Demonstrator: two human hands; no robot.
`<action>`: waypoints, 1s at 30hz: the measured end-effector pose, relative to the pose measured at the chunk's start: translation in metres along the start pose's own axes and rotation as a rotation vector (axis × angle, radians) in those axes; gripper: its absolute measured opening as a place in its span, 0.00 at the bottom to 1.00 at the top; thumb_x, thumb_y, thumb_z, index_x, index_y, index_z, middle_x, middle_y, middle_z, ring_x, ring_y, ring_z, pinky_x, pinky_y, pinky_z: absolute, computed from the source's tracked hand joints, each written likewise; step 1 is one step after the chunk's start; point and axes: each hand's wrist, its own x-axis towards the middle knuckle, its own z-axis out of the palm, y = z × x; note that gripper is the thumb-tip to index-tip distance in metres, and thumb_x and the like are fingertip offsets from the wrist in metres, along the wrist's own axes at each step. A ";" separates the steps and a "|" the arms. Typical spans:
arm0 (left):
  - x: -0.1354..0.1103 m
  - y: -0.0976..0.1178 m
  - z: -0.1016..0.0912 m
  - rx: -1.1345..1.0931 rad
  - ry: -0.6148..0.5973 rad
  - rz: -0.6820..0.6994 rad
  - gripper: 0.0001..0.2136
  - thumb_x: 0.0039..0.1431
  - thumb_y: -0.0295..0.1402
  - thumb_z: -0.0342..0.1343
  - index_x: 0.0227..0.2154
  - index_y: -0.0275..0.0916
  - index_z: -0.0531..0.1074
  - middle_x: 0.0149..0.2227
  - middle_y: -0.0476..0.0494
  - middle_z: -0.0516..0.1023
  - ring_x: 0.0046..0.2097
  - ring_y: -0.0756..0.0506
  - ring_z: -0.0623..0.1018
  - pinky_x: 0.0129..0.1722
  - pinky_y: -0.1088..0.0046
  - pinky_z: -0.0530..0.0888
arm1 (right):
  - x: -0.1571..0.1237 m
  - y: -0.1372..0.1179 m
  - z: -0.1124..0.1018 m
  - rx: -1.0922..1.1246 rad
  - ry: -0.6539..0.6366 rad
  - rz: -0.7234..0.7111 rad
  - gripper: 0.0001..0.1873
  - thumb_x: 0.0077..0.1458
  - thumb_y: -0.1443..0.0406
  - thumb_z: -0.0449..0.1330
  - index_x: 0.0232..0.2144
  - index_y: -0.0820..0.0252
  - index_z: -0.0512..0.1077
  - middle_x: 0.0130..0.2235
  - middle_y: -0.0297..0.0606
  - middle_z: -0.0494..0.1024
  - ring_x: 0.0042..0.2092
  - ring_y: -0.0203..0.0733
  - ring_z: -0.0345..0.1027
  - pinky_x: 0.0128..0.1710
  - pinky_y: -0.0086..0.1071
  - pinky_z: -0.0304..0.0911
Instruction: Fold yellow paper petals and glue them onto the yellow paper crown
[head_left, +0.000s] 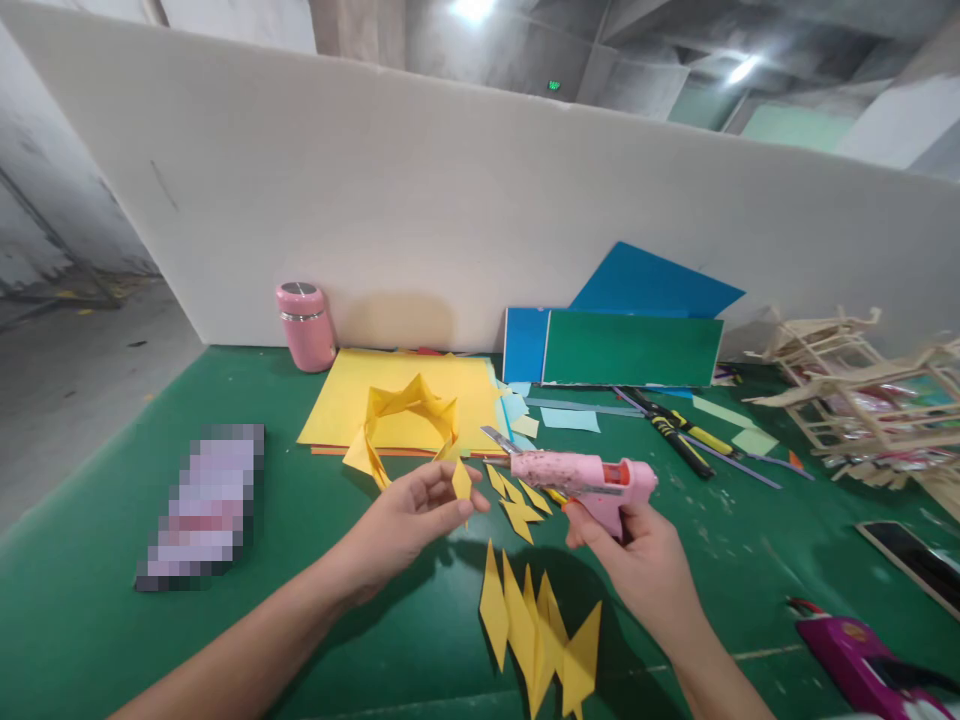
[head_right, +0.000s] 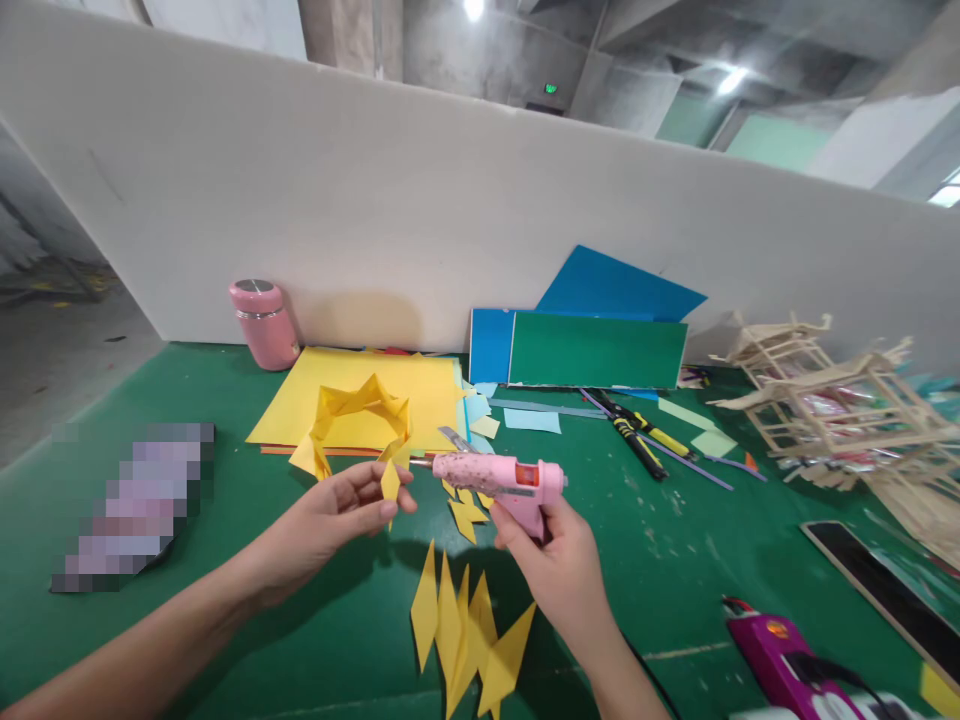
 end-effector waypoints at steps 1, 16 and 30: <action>-0.001 0.000 -0.002 -0.028 0.018 -0.019 0.15 0.50 0.41 0.59 0.40 0.41 0.71 0.37 0.42 0.78 0.37 0.46 0.74 0.37 0.71 0.70 | 0.002 -0.002 0.001 0.014 -0.013 0.001 0.18 0.39 0.50 0.63 0.16 0.58 0.68 0.16 0.36 0.73 0.20 0.41 0.68 0.22 0.31 0.65; -0.005 0.009 -0.002 -0.093 0.135 -0.086 0.13 0.45 0.44 0.63 0.21 0.38 0.75 0.32 0.45 0.79 0.33 0.48 0.74 0.37 0.71 0.72 | -0.013 0.036 0.012 0.036 0.102 -0.136 0.18 0.44 0.54 0.63 0.12 0.59 0.69 0.16 0.36 0.73 0.19 0.40 0.66 0.19 0.30 0.64; -0.005 0.026 -0.012 0.282 0.198 -0.117 0.13 0.48 0.45 0.55 0.23 0.39 0.73 0.22 0.49 0.77 0.24 0.49 0.74 0.29 0.73 0.72 | -0.013 0.021 0.004 -0.153 -0.240 -0.525 0.16 0.59 0.58 0.52 0.32 0.58 0.77 0.32 0.41 0.82 0.32 0.45 0.78 0.30 0.31 0.73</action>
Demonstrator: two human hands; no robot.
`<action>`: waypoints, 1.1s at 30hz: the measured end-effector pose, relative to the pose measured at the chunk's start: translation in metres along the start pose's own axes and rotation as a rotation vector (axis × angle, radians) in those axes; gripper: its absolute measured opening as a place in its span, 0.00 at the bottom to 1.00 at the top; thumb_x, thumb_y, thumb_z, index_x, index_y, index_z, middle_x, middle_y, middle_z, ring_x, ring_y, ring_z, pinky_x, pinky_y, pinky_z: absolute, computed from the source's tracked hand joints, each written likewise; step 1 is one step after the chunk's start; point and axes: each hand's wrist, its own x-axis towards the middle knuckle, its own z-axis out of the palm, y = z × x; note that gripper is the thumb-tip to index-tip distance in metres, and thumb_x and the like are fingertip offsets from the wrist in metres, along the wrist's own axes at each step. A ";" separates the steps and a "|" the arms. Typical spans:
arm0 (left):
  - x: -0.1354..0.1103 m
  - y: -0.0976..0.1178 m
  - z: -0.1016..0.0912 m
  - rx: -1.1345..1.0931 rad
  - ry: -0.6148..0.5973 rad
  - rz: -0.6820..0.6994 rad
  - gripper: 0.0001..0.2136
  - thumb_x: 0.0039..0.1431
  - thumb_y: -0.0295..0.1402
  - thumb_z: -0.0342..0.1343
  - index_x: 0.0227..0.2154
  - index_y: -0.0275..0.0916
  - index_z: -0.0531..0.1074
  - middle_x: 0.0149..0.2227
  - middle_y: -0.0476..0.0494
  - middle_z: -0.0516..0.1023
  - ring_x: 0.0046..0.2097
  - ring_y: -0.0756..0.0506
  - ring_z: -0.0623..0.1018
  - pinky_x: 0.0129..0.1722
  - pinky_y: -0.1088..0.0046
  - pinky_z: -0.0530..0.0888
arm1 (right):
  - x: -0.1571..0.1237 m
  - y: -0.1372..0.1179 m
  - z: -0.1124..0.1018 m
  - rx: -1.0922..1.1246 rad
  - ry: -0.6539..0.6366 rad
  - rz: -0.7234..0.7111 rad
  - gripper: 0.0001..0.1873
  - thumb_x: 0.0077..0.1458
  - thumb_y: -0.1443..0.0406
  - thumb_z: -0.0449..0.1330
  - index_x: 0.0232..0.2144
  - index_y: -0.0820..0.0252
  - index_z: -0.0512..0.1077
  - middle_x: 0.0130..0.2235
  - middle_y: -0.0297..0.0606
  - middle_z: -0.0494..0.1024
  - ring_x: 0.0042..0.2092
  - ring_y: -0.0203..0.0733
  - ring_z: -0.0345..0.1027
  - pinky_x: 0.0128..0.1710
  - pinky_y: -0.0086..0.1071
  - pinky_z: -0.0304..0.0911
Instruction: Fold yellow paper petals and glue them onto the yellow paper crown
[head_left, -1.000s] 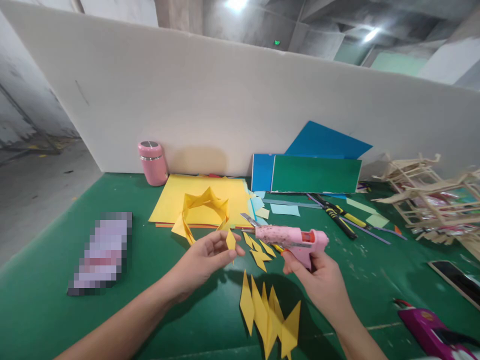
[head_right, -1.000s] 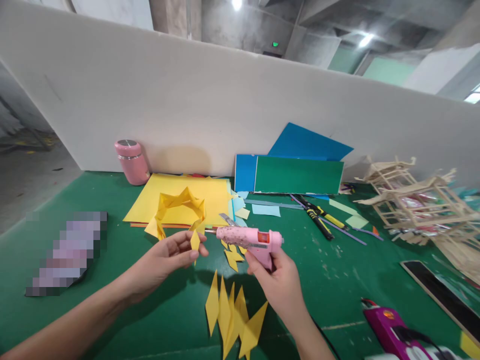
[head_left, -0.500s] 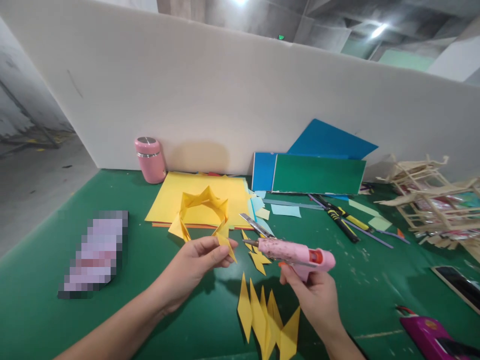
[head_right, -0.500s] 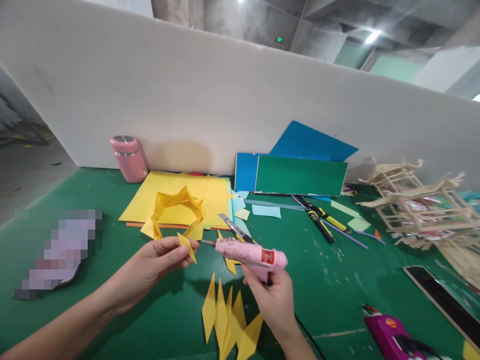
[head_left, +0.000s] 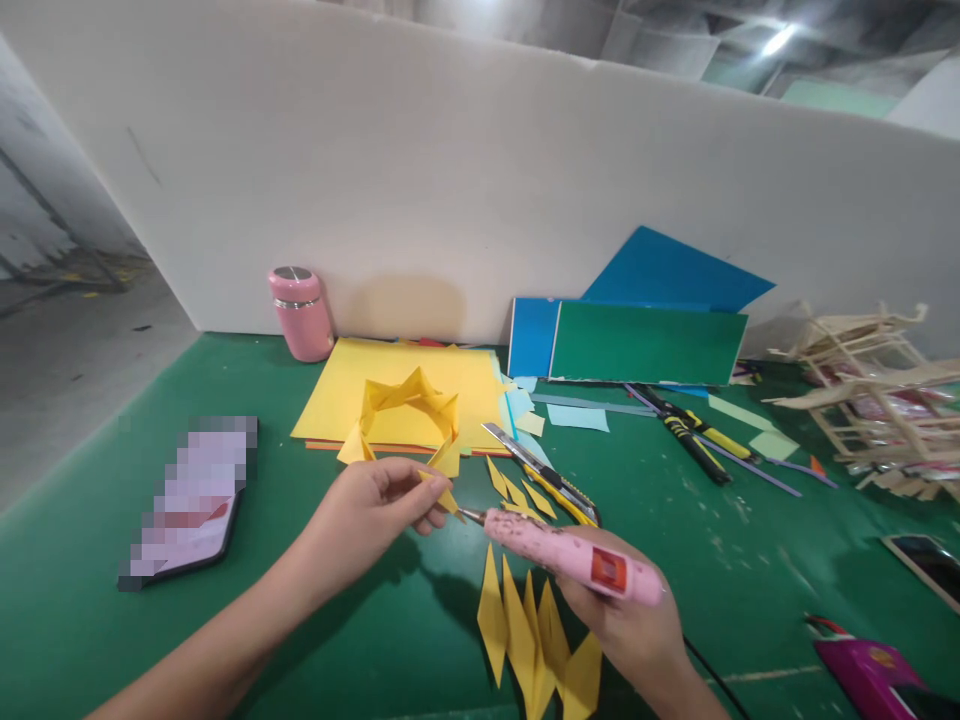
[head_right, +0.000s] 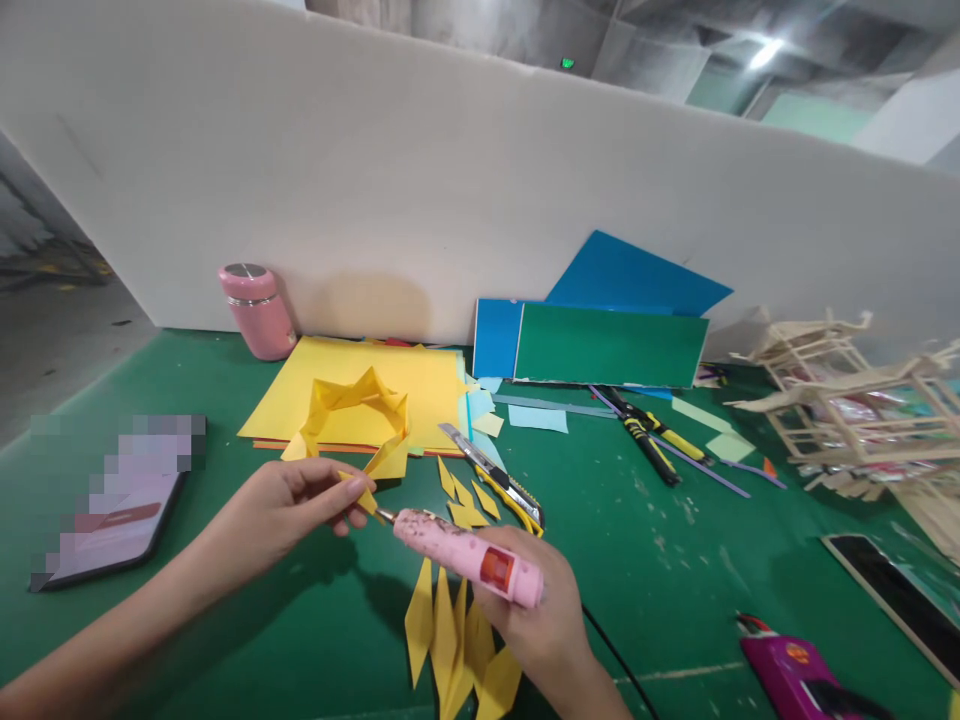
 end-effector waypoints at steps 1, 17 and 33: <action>0.000 0.000 0.000 0.009 -0.007 -0.003 0.13 0.48 0.45 0.54 0.23 0.39 0.73 0.22 0.49 0.77 0.24 0.50 0.74 0.29 0.73 0.72 | 0.000 0.001 0.001 0.012 -0.015 0.008 0.16 0.59 0.59 0.52 0.33 0.58 0.77 0.33 0.41 0.82 0.34 0.45 0.78 0.31 0.31 0.73; 0.001 -0.001 0.000 0.124 -0.042 0.038 0.17 0.49 0.47 0.50 0.19 0.38 0.67 0.18 0.55 0.62 0.21 0.52 0.66 0.23 0.76 0.62 | 0.000 0.003 0.004 0.072 -0.110 0.018 0.19 0.60 0.54 0.52 0.38 0.59 0.78 0.36 0.43 0.81 0.37 0.46 0.77 0.32 0.29 0.73; 0.002 -0.001 -0.003 0.141 -0.053 0.015 0.18 0.49 0.49 0.49 0.21 0.38 0.69 0.17 0.55 0.62 0.21 0.52 0.64 0.23 0.75 0.60 | -0.002 0.008 0.003 0.094 -0.173 0.047 0.18 0.60 0.55 0.52 0.40 0.57 0.77 0.37 0.43 0.81 0.38 0.45 0.76 0.37 0.33 0.72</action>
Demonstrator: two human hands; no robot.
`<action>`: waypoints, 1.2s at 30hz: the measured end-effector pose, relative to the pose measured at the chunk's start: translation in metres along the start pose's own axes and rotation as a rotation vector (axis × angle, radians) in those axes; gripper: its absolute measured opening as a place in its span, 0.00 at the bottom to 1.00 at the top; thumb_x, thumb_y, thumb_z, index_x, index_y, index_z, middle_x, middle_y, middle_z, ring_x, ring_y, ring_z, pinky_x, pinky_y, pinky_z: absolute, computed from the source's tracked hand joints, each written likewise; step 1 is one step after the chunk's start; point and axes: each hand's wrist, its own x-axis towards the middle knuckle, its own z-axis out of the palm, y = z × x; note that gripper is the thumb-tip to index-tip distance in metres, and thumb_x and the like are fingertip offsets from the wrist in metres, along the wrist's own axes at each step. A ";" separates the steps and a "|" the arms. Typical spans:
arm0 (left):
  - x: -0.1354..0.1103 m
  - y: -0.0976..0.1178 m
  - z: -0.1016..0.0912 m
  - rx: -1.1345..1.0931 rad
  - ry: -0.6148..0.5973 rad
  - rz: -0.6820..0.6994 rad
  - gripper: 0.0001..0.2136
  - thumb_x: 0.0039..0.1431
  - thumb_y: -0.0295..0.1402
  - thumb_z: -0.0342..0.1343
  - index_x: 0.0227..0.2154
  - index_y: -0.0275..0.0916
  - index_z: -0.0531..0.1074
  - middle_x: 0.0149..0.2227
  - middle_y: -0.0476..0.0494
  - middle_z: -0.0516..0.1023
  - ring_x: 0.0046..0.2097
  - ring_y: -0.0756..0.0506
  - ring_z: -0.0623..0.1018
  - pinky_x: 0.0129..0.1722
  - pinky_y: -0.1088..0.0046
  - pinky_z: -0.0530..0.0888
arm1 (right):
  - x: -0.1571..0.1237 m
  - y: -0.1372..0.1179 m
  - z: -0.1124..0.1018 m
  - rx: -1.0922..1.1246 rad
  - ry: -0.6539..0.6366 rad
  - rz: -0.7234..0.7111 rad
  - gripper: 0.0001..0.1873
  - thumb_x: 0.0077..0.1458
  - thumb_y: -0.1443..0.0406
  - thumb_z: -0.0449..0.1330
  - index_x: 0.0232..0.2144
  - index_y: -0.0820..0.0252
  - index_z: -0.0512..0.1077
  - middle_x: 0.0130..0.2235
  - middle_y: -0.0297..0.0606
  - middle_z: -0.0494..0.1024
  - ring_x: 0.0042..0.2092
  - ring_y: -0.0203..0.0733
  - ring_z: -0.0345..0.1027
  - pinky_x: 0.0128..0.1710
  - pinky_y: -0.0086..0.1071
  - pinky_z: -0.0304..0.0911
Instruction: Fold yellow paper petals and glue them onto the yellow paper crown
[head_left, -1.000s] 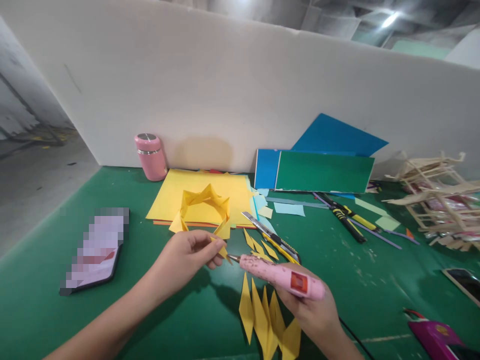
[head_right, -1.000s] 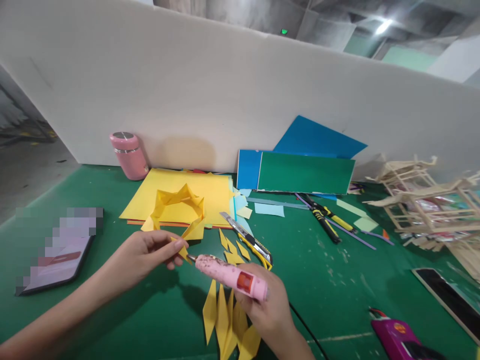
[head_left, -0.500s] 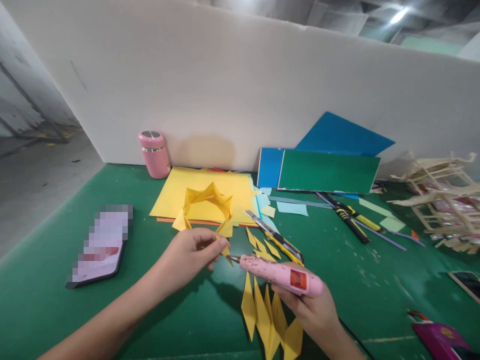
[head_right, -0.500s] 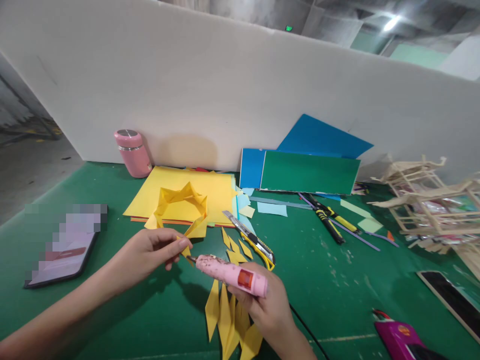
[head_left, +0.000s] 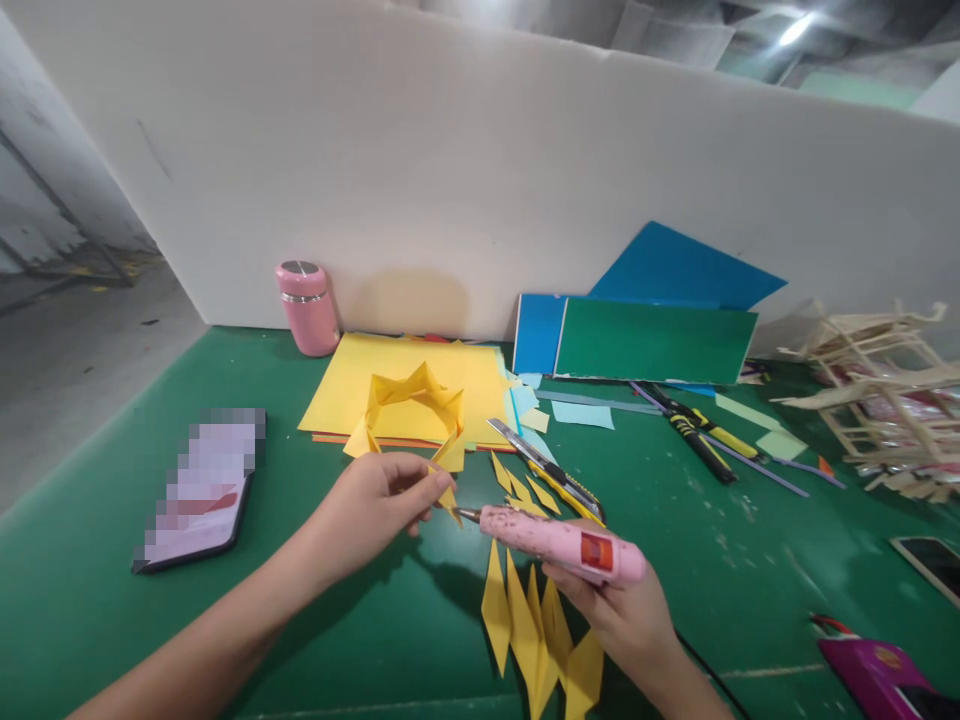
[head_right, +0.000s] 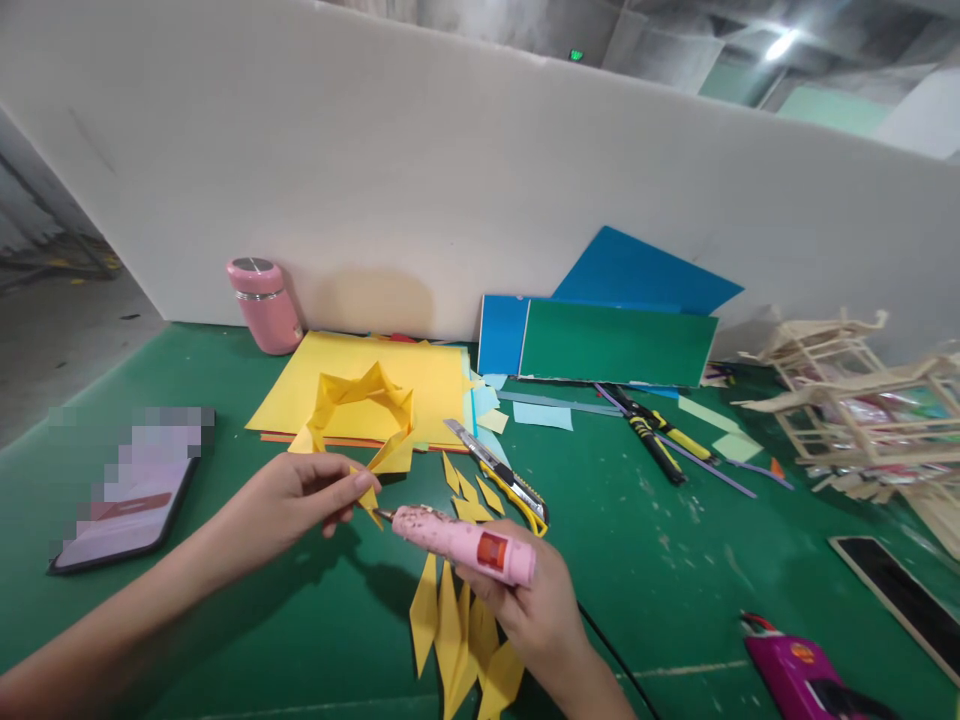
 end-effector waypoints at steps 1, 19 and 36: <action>0.000 0.001 0.000 -0.003 0.002 -0.007 0.18 0.48 0.49 0.49 0.21 0.38 0.69 0.17 0.55 0.62 0.21 0.52 0.64 0.23 0.75 0.61 | 0.000 0.000 0.000 0.003 -0.001 0.003 0.18 0.60 0.55 0.52 0.40 0.57 0.77 0.37 0.42 0.81 0.38 0.45 0.76 0.37 0.33 0.72; -0.003 0.002 -0.004 -0.039 0.015 -0.016 0.16 0.49 0.46 0.51 0.21 0.38 0.70 0.17 0.54 0.65 0.21 0.52 0.65 0.23 0.75 0.63 | 0.004 -0.007 -0.001 0.055 -0.046 0.040 0.20 0.60 0.53 0.51 0.41 0.56 0.78 0.39 0.42 0.81 0.38 0.46 0.76 0.35 0.32 0.72; -0.004 0.007 -0.008 -0.018 0.048 0.029 0.16 0.50 0.45 0.51 0.16 0.40 0.64 0.17 0.54 0.65 0.21 0.52 0.65 0.23 0.75 0.63 | 0.001 -0.001 0.000 0.043 -0.003 0.081 0.19 0.58 0.52 0.52 0.36 0.54 0.78 0.32 0.40 0.81 0.36 0.48 0.76 0.32 0.33 0.72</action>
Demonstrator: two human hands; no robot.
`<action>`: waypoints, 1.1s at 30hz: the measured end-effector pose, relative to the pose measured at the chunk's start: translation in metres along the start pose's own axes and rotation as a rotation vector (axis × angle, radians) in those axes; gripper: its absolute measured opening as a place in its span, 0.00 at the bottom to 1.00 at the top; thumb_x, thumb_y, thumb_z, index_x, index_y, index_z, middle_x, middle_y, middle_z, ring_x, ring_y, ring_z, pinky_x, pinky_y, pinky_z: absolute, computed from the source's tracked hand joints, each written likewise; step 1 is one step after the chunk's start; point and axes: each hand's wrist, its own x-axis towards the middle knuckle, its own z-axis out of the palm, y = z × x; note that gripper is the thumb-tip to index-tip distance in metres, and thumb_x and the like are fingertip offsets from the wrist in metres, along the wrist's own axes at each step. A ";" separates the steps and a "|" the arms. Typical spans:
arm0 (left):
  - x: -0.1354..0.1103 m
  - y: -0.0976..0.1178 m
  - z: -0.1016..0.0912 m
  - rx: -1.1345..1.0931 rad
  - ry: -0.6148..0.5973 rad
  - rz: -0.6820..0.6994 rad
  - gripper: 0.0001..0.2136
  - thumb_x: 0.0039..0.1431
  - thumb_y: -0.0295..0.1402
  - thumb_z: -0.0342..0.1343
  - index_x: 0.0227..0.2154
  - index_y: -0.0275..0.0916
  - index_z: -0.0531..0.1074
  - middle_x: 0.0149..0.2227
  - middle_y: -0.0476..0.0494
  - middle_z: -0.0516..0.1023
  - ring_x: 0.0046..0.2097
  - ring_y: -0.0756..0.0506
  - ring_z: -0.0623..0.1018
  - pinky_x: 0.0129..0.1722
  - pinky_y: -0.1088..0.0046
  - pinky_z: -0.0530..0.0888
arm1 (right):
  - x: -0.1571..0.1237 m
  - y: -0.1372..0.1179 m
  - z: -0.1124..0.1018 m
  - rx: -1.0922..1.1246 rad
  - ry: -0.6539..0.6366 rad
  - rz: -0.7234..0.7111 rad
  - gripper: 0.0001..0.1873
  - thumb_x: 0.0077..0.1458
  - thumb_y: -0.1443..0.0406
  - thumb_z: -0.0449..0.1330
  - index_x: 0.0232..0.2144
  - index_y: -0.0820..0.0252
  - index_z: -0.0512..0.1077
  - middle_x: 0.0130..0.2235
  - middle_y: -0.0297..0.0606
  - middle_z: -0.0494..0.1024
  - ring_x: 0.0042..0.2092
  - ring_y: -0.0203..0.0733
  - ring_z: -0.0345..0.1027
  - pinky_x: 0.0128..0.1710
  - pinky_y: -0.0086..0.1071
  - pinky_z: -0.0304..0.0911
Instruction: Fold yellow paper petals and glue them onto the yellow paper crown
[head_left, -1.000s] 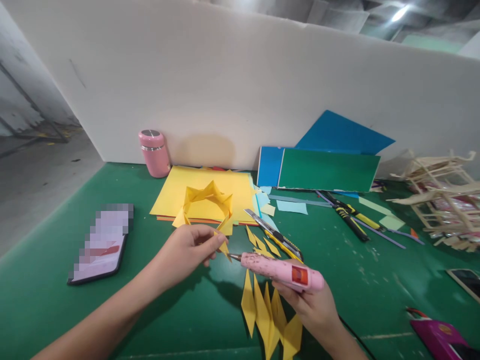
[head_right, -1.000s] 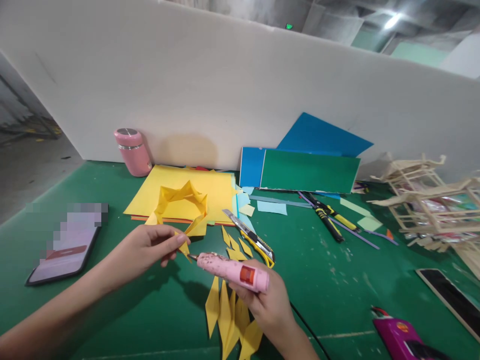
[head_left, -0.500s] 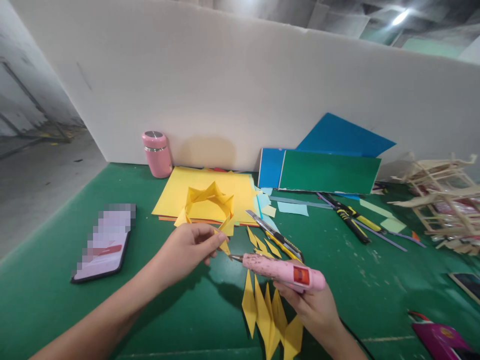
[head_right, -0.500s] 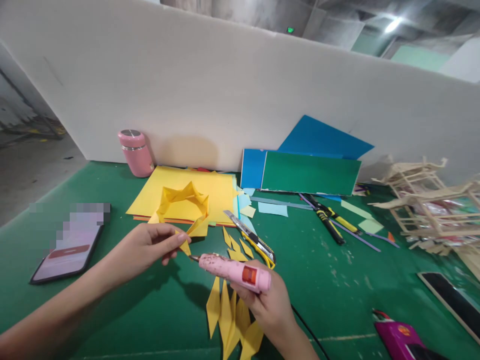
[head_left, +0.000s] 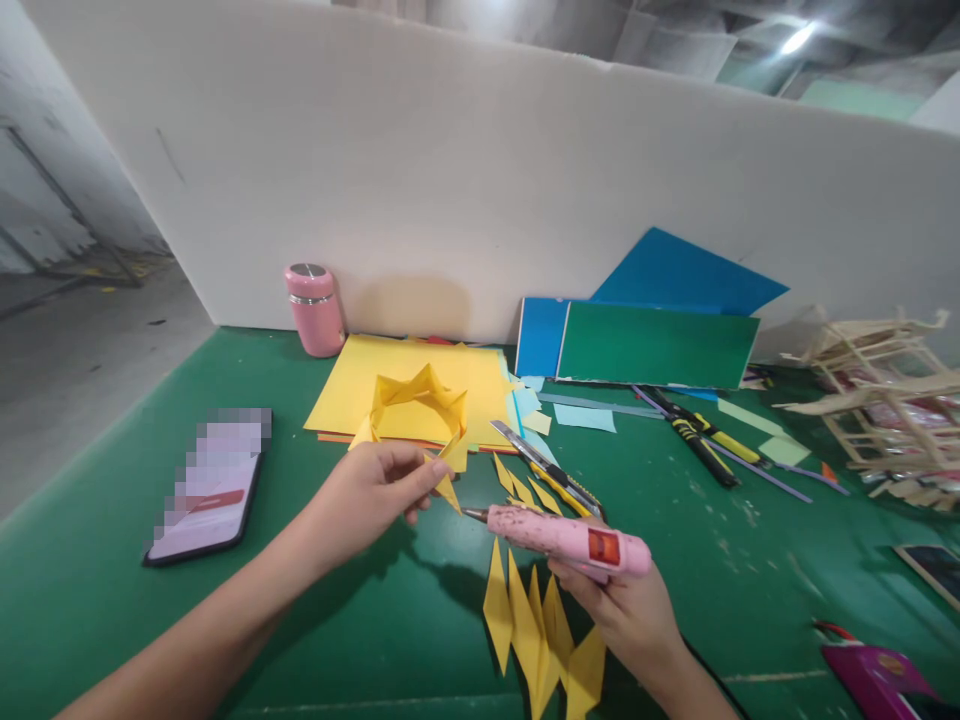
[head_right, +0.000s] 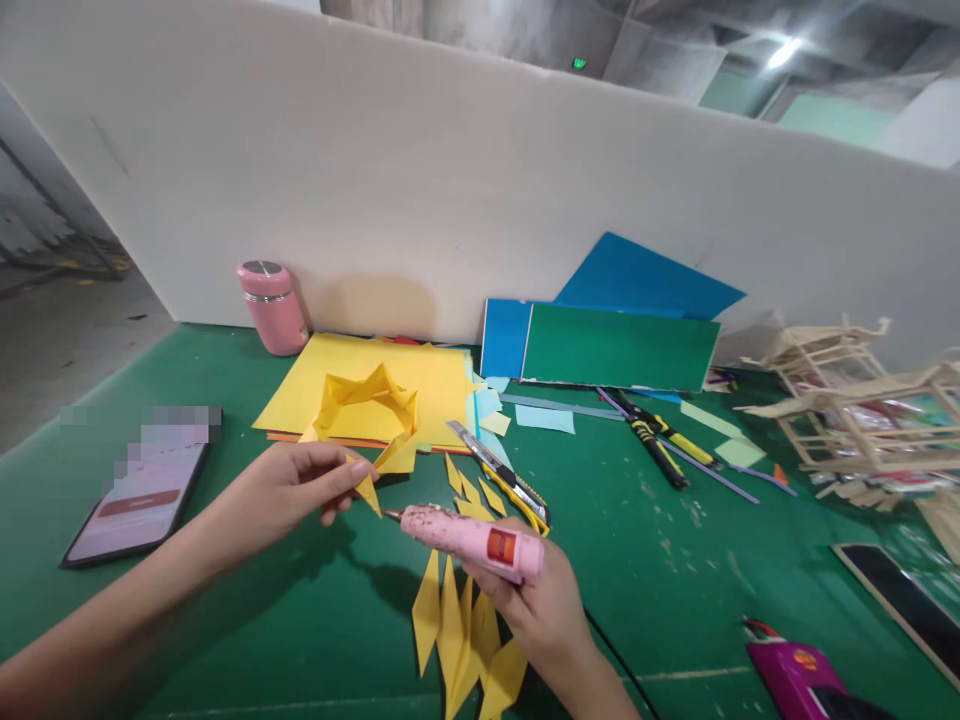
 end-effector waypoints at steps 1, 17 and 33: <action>0.000 0.000 0.000 -0.003 0.003 0.004 0.16 0.50 0.45 0.51 0.16 0.40 0.64 0.17 0.54 0.64 0.20 0.52 0.65 0.23 0.75 0.63 | 0.000 0.000 0.000 -0.003 0.004 -0.001 0.19 0.57 0.52 0.52 0.36 0.54 0.78 0.32 0.40 0.81 0.35 0.48 0.76 0.32 0.33 0.72; -0.001 0.002 -0.006 0.048 0.080 0.084 0.16 0.51 0.46 0.50 0.20 0.39 0.70 0.19 0.54 0.63 0.22 0.51 0.62 0.23 0.75 0.61 | 0.005 0.021 -0.024 -0.193 0.492 0.209 0.20 0.48 0.52 0.60 0.37 0.60 0.69 0.32 0.40 0.78 0.31 0.45 0.72 0.28 0.32 0.67; 0.000 -0.002 -0.010 0.133 0.174 0.198 0.12 0.55 0.40 0.47 0.29 0.41 0.73 0.32 0.47 0.78 0.33 0.46 0.73 0.33 0.72 0.69 | 0.016 0.066 -0.038 -0.349 0.386 0.498 0.26 0.47 0.43 0.49 0.26 0.59 0.69 0.25 0.43 0.75 0.26 0.47 0.68 0.22 0.34 0.60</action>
